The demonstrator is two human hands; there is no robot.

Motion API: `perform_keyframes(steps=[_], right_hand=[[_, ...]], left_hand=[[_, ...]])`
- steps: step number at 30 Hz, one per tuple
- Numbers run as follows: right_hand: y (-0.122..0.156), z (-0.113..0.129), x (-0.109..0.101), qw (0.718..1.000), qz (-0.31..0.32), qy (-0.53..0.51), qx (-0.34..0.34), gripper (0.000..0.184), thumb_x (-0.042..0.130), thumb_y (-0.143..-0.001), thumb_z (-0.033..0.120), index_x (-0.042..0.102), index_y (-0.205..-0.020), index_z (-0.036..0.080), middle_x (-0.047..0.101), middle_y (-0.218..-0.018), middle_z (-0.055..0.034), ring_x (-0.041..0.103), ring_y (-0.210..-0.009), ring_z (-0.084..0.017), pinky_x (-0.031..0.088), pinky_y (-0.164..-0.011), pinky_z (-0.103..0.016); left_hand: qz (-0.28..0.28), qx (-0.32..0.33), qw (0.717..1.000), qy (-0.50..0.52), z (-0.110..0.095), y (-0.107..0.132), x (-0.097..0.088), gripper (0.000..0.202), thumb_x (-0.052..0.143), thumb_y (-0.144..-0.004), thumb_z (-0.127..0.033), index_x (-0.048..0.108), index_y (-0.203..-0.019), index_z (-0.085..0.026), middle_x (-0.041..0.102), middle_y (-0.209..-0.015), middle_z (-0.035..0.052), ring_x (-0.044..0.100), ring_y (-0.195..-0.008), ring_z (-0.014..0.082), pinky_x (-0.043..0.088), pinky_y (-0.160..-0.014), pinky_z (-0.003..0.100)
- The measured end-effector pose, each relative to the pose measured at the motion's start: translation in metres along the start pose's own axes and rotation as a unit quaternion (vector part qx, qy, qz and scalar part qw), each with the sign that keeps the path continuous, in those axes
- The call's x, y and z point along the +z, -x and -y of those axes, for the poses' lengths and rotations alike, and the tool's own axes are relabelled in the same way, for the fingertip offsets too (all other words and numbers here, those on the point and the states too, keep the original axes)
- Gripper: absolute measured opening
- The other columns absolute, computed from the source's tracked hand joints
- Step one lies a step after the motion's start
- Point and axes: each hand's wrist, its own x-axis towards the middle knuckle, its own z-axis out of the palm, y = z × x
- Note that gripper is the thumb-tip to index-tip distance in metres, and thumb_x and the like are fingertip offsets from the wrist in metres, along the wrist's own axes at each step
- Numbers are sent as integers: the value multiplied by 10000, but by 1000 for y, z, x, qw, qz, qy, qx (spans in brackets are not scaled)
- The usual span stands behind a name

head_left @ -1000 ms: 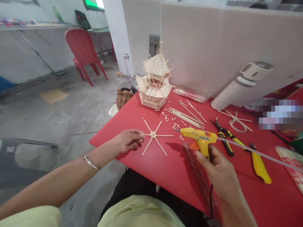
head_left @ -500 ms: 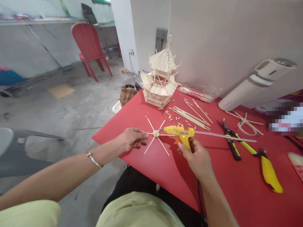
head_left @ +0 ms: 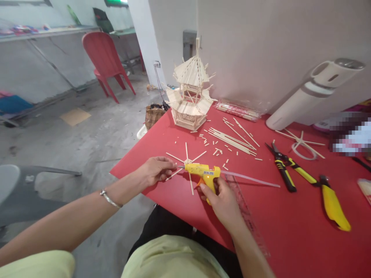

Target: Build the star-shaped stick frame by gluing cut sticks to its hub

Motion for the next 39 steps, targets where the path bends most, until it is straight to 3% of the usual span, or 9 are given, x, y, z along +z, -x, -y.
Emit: perform_keyframes(steps=[2, 9, 15, 25, 39], right_hand=[[-1, 1, -4, 1000, 8, 5, -1, 363, 568, -823, 517, 638, -965, 191, 717, -843, -70, 679, -693, -206, 513, -602, -300], [-9, 19, -24, 984, -64, 161, -26, 432, 494, -858, 578, 592, -1039, 198, 690, -908, -86, 645, -783, -231, 442, -655, -307], [-22, 30, -17, 954, -65, 290, -28, 583, 623, -736, 651, 564, -1095, 195, 676, -887, -82, 633, -795, -260, 386, -621, -297], [-36, 28, -4, 923, -97, 360, -92, 409, 606, -782, 557, 545, -982, 206, 642, -925, -65, 617, -795, -233, 357, -614, -297], [-35, 31, -4, 875, -118, 458, -100, 274, 588, -828, 409, 546, -997, 197, 626, -937, -44, 578, -689, -167, 253, -536, -276]], left_hand=[[17, -1, 1000, -3, 0, -2, -2, 154, 758, -661, -145, 606, -683, -138, 578, -489, 12, 472, -379, 74, 299, -349, 168], [67, 9, 998, 5, -5, -8, 2, 155, 771, -634, -138, 629, -697, -139, 548, -493, 2, 456, -402, 67, 277, -363, 160], [74, 15, 997, -5, -7, -9, 4, 157, 773, -656, -193, 646, -720, -128, 565, -518, 3, 418, -372, 53, 257, -348, 177], [76, 18, 997, -4, -8, -4, 5, 221, 823, -617, -230, 653, -728, -140, 553, -501, -12, 412, -380, 47, 261, -350, 176], [63, 37, 997, -41, -3, -9, -3, 170, 787, -621, -196, 639, -672, -130, 614, -541, 30, 532, -444, 95, 371, -389, 189]])
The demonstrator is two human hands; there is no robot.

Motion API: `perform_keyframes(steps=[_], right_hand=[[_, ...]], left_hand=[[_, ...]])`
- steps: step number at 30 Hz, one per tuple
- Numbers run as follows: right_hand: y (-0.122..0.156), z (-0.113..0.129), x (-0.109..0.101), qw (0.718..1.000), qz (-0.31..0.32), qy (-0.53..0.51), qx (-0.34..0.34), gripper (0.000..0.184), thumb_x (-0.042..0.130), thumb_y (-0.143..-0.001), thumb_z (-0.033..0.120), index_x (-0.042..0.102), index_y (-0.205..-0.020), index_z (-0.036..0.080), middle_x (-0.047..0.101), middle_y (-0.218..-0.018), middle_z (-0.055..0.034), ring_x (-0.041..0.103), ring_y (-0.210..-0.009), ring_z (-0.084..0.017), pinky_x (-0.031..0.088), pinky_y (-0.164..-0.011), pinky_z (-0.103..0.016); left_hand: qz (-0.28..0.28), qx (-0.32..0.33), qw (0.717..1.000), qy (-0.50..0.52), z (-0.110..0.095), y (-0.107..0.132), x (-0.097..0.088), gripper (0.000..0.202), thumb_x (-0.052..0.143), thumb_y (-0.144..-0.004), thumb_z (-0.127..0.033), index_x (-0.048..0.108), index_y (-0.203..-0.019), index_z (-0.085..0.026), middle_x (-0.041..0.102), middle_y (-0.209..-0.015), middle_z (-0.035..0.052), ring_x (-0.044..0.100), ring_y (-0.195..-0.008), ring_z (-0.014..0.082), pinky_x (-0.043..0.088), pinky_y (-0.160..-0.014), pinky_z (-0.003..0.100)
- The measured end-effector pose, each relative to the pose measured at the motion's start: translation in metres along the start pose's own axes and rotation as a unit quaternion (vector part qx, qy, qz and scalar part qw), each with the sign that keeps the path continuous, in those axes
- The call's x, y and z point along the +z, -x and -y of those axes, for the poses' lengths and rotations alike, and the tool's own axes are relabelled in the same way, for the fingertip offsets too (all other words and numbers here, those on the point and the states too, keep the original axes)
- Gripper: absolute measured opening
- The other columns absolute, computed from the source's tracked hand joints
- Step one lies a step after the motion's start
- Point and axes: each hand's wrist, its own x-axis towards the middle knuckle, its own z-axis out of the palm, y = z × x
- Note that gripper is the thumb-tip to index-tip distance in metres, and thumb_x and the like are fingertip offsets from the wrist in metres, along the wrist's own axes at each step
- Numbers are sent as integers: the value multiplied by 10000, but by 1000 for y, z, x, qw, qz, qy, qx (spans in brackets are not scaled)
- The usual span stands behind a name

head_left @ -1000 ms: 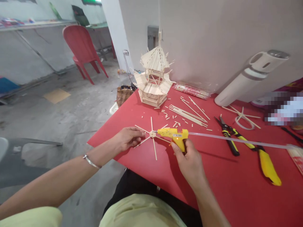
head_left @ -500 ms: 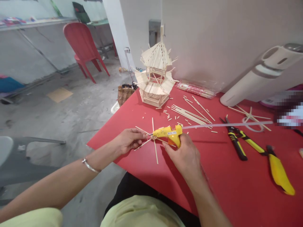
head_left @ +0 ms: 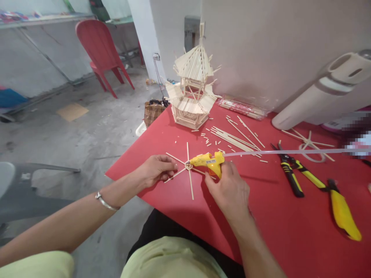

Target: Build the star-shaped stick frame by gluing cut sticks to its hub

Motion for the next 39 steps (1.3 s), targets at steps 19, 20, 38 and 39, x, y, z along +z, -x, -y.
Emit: perform_keyframes(steps=[19, 20, 38, 39], right_hand=[[0, 7, -4, 998, -9, 54, -39, 309, 585, -835, 383, 556, -1077, 194, 641, -989, -49, 598, -672, -169, 267, -514, -285], [0, 7, -5, 997, -12, 57, -41, 310, 585, -839, 389, 554, -1078, 194, 639, -989, -48, 597, -674, -169, 263, -510, -285], [13, 27, -23, 988, -40, 129, -81, 346, 470, -949, 467, 571, -1104, 174, 646, -1002, -67, 558, -703, -149, 230, -515, -260], [13, 29, -23, 987, -42, 132, -82, 349, 476, -948, 465, 571, -1117, 174, 649, -1021, -70, 565, -714, -151, 239, -519, -259]], left_hand=[[-15, 46, 999, -17, 3, -3, 4, 221, 783, -626, -181, 666, -804, -122, 649, -561, 43, 575, -439, 129, 384, -373, 215], [-17, 59, 998, -25, 3, -3, 4, 213, 772, -638, -179, 667, -814, -122, 646, -556, 40, 567, -429, 128, 392, -373, 219], [-85, 328, 925, -173, 30, -34, -13, 100, 617, -733, -159, 693, -798, -162, 602, -529, -26, 561, -417, 95, 428, -481, 190], [-84, 330, 924, -175, 29, -34, -13, 101, 611, -735, -155, 691, -796, -163, 602, -530, -26, 560, -419, 94, 426, -482, 189]])
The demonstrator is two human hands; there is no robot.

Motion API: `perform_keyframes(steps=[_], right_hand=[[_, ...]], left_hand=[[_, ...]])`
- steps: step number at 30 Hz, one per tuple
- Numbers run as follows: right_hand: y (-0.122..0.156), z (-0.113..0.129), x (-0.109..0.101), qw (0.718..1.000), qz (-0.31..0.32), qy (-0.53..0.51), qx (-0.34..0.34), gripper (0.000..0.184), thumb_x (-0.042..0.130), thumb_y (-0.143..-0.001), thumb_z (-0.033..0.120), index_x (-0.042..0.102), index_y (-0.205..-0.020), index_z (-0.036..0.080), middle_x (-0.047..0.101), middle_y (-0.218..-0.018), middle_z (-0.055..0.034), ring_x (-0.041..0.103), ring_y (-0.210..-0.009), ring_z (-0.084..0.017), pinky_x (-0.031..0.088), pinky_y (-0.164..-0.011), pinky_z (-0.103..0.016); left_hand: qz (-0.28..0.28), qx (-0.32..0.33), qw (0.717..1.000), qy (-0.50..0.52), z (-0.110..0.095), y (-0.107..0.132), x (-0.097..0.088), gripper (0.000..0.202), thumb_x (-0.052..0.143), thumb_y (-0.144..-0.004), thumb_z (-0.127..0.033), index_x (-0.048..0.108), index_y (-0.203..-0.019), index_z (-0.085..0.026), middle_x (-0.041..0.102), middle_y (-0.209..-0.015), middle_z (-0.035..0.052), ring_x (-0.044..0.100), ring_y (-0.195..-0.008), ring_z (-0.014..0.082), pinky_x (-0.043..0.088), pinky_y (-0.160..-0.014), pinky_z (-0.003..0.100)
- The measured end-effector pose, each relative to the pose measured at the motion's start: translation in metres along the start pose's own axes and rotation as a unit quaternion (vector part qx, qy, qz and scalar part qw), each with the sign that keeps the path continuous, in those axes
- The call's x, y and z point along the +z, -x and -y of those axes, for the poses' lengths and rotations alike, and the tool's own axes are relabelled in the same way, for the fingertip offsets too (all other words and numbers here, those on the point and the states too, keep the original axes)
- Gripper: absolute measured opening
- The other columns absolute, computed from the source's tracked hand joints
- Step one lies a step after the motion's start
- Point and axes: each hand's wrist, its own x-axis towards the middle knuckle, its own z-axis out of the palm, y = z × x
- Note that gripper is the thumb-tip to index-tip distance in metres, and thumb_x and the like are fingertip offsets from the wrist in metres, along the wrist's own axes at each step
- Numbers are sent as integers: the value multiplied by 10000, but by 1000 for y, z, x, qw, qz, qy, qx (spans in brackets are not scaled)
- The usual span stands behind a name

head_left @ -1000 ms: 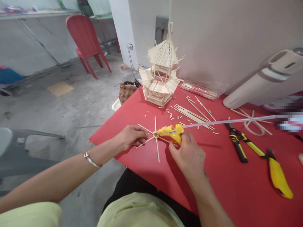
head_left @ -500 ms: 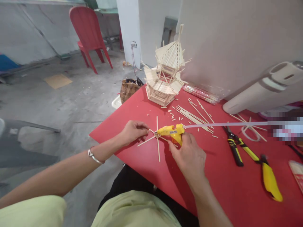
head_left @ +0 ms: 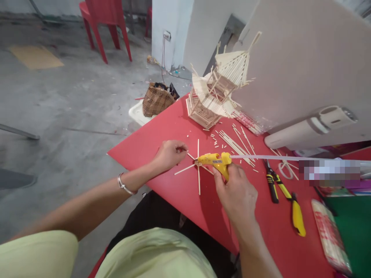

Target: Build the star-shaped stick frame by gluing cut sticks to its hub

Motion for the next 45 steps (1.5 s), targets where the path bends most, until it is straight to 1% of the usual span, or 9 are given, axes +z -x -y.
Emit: perform_keyframes(steps=[4, 8, 13, 16, 21, 26, 31, 37, 45], right_hand=[[1, 4, -2, 1000, -2, 7, -8, 343, 482, -950, 449, 577, -1122, 169, 656, -1078, -83, 587, -751, -157, 263, -530, -261], [1, 7, -4, 1000, -7, 13, -13, 316, 501, -944, 434, 584, -1100, 172, 659, -1118, -85, 597, -767, -158, 263, -527, -263], [1, 7, -6, 1000, 6, 15, -12, 295, 527, -937, 418, 590, -1086, 172, 658, -1130, -79, 593, -764, -149, 260, -533, -260], [1, 6, -5, 1000, 3, 15, -13, 307, 537, -933, 423, 590, -1103, 173, 661, -1102, -69, 587, -769, -148, 255, -534, -256], [0, 5, -3, 1000, -4, 15, -13, 303, 556, -925, 406, 601, -1111, 172, 662, -1033, -77, 574, -769, -154, 249, -544, -247], [-2, 5, -3, 1000, -1, 25, -17, 256, 586, -908, 376, 615, -1058, 170, 665, -1018, -66, 562, -730, -139, 230, -532, -253], [-2, 5, -3, 999, -16, 27, -23, 238, 610, -894, 361, 621, -1042, 176, 668, -1032, -61, 562, -697, -124, 217, -526, -250], [-1, 5, -5, 999, -12, 36, -34, 233, 607, -897, 374, 607, -1019, 175, 667, -1060, -43, 560, -695, -115, 221, -516, -246], [-4, 6, -6, 998, -8, 52, -43, 237, 602, -900, 391, 611, -995, 174, 669, -1047, -43, 545, -672, -114, 208, -508, -244]], left_hand=[[1, 15, 999, -28, -3, -2, 0, 115, 589, -722, -120, 690, -763, -159, 625, -565, -12, 561, -451, 93, 419, -501, 191], [-14, 26, 998, -52, -8, -3, 1, 149, 580, -691, -74, 697, -732, -156, 628, -566, -8, 556, -488, 96, 409, -517, 191], [-28, 28, 999, -35, -9, -2, 1, 133, 592, -693, -87, 702, -732, -150, 614, -544, -15, 547, -500, 94, 396, -506, 184], [-19, 49, 998, -18, -8, -1, 0, 126, 605, -717, -132, 713, -779, -152, 650, -601, -15, 554, -516, 89, 422, -534, 187], [-32, 78, 995, -55, -7, -3, 4, 124, 597, -729, -119, 711, -769, -146, 714, -739, 12, 579, -562, 86, 450, -584, 193], [-60, 80, 992, -82, 3, -10, 13, 138, 584, -742, -140, 717, -766, -165, 714, -716, 8, 609, -618, 112, 451, -603, 208], [-61, 96, 987, -111, 12, -12, 17, 155, 567, -746, -156, 721, -756, -178, 713, -712, 8, 612, -637, 127, 454, -625, 227], [-65, 105, 986, -114, 12, -12, 16, 163, 564, -733, -145, 721, -760, -178, 715, -722, 12, 609, -643, 129, 454, -633, 229], [-60, 92, 987, -116, 11, -12, 16, 158, 569, -737, -156, 724, -759, -180, 716, -718, 19, 614, -640, 134, 455, -621, 231]])
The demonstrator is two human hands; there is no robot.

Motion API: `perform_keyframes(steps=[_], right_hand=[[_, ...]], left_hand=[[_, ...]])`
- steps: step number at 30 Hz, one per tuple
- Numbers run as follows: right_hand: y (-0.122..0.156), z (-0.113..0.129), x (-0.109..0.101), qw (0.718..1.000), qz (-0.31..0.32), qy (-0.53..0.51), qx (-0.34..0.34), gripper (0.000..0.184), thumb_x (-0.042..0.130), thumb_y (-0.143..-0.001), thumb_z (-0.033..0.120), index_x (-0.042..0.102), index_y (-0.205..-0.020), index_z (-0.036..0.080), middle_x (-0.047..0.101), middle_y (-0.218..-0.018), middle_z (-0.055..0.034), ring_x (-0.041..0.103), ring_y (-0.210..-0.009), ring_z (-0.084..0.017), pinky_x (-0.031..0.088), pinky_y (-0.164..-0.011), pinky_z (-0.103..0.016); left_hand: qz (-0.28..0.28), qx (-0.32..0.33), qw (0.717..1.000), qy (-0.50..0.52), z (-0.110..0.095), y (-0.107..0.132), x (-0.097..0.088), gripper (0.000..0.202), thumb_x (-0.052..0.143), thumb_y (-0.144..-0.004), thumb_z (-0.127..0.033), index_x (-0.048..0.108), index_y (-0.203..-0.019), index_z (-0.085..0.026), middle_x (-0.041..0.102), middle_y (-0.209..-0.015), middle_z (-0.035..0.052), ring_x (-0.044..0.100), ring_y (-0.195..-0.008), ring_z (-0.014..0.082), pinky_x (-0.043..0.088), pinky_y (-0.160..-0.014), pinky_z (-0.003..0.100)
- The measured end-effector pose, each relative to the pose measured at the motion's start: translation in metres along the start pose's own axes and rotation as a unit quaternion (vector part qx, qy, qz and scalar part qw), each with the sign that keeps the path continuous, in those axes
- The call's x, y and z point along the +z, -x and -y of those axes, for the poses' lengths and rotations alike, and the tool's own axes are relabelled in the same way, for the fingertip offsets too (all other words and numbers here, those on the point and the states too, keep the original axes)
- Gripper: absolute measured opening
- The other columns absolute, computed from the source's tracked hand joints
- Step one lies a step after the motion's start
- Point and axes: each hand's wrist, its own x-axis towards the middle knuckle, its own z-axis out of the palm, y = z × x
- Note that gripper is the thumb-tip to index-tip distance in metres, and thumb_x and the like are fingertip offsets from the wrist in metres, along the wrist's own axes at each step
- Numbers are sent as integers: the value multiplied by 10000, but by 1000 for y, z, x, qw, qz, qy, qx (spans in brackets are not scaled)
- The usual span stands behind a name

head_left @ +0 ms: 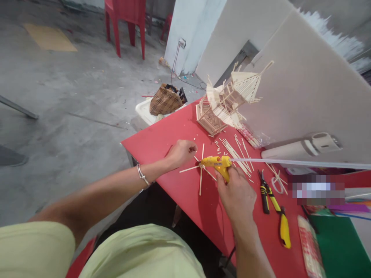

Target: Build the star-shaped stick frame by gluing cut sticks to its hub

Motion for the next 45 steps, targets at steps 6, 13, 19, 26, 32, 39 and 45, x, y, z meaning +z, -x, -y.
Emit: perform_keyframes(steps=[6, 13, 19, 26, 32, 39, 45], right_hand=[[0, -1, 0, 1000, -4, -8, -4, 241, 600, -904, 387, 618, -1008, 171, 665, -1070, -62, 541, -665, -109, 207, -510, -247], [1, 0, -1, 1000, -10, -6, -3, 250, 590, -907, 395, 625, -1014, 172, 670, -1078, -43, 550, -667, -107, 233, -511, -243], [1, 0, -1, 1000, -16, -8, -13, 261, 572, -916, 397, 631, -1026, 167, 668, -1063, -41, 540, -659, -99, 244, -515, -242], [3, -1, -1, 1000, -8, -6, -8, 274, 569, -917, 397, 633, -1042, 162, 660, -1048, -51, 522, -644, -94, 225, -515, -245], [3, -1, -2, 1000, -10, -1, -8, 272, 567, -918, 408, 630, -1035, 171, 664, -1013, -36, 528, -651, -99, 231, -515, -241], [3, 0, -3, 1000, -12, 5, -6, 282, 575, -911, 412, 630, -1052, 174, 662, -999, -25, 509, -629, -95, 233, -512, -243], [4, -1, -3, 1000, -4, 0, -5, 292, 548, -921, 416, 634, -1057, 173, 650, -1002, -48, 500, -621, -99, 216, -515, -247]], left_hand=[[-5, 12, 1000, 6, 0, 1, 0, 160, 561, -733, -147, 717, -744, -181, 711, -708, 9, 607, -623, 124, 447, -614, 227], [-7, 12, 1000, 6, 1, 0, 1, 170, 563, -729, -143, 726, -755, -182, 717, -718, 12, 614, -631, 127, 454, -628, 231], [-7, 3, 1000, 9, -1, 1, -1, 167, 566, -733, -157, 729, -762, -183, 714, -711, 10, 612, -626, 126, 441, -602, 227], [-2, 7, 1000, 7, -1, 0, -1, 168, 561, -737, -153, 726, -757, -175, 711, -706, 15, 607, -627, 127, 439, -610, 231], [-3, 13, 1000, 7, -1, 0, -1, 163, 561, -741, -163, 723, -755, -174, 714, -714, 19, 605, -630, 128, 431, -604, 232], [2, 4, 1000, 10, -2, 0, -2, 171, 554, -742, -169, 724, -763, -173, 713, -709, 18, 604, -627, 128, 429, -600, 233], [0, 9, 1000, 8, -1, 0, -1, 166, 561, -738, -156, 724, -759, -173, 711, -708, 22, 608, -633, 131, 433, -602, 233]])
